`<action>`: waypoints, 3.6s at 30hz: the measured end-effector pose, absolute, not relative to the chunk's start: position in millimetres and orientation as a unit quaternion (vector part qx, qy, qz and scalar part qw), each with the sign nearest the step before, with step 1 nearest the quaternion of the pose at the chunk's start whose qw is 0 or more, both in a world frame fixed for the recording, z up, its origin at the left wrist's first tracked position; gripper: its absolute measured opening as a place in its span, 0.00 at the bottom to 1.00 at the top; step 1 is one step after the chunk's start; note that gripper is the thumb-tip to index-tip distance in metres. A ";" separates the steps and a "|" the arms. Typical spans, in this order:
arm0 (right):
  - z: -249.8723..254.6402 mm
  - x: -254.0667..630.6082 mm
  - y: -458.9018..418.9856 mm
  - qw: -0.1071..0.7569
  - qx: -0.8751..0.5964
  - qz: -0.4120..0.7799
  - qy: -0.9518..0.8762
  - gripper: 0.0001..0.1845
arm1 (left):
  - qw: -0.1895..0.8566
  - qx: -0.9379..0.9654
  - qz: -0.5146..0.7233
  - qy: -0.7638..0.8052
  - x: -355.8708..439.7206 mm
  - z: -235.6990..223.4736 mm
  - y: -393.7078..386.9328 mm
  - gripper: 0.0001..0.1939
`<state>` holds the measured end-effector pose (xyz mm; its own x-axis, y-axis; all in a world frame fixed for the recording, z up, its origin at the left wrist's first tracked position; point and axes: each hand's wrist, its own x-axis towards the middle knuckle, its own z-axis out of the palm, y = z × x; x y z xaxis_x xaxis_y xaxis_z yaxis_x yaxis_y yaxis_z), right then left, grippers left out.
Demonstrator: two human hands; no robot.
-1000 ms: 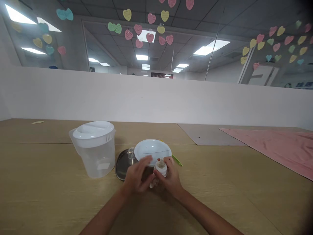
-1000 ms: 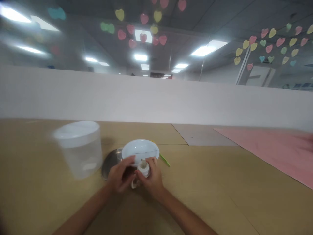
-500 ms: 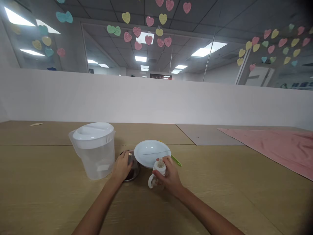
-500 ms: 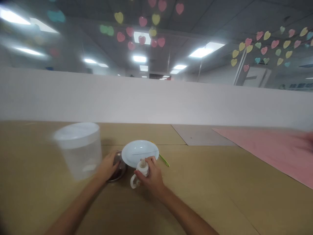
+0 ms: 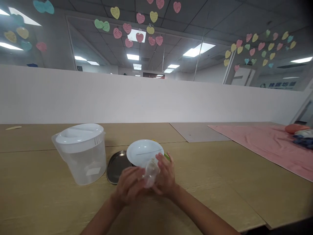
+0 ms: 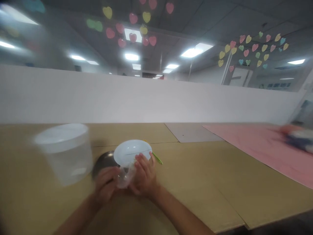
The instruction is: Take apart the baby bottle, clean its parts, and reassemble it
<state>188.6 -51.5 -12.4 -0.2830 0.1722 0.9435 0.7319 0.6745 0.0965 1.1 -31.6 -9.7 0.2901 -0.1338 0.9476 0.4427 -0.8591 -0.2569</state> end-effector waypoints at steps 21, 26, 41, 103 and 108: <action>-6.0 183.2 -47.0 0.495 -0.417 0.081 -0.758 0.19 | -0.107 -0.825 -0.438 -0.339 31.6 -28.5 -35.1 0.36; -9.7 180.1 -48.1 0.516 -0.426 0.076 -0.739 0.19 | -0.106 -0.827 -0.456 -0.312 32.1 -30.1 -31.9 0.35; -17.3 182.1 -46.1 0.542 -0.401 0.074 -0.735 0.20 | -0.113 -0.841 -0.433 -0.305 31.5 -29.4 -30.7 0.37; -2.0 200.3 -36.3 0.510 -0.410 0.082 -0.752 0.20 | -0.120 -0.855 -0.386 -0.325 28.1 -23.3 -27.8 0.27; -3.5 194.7 -38.3 0.560 -0.415 0.200 -0.689 0.26 | -0.161 -0.855 -0.369 -0.328 26.7 -17.1 -29.8 0.25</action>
<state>194.7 -38.3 -3.5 -0.0288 0.7961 0.6045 0.3482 0.5749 -0.7405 26.7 -29.8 -17.1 0.5126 0.6799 0.5244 0.4428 -0.7326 0.5170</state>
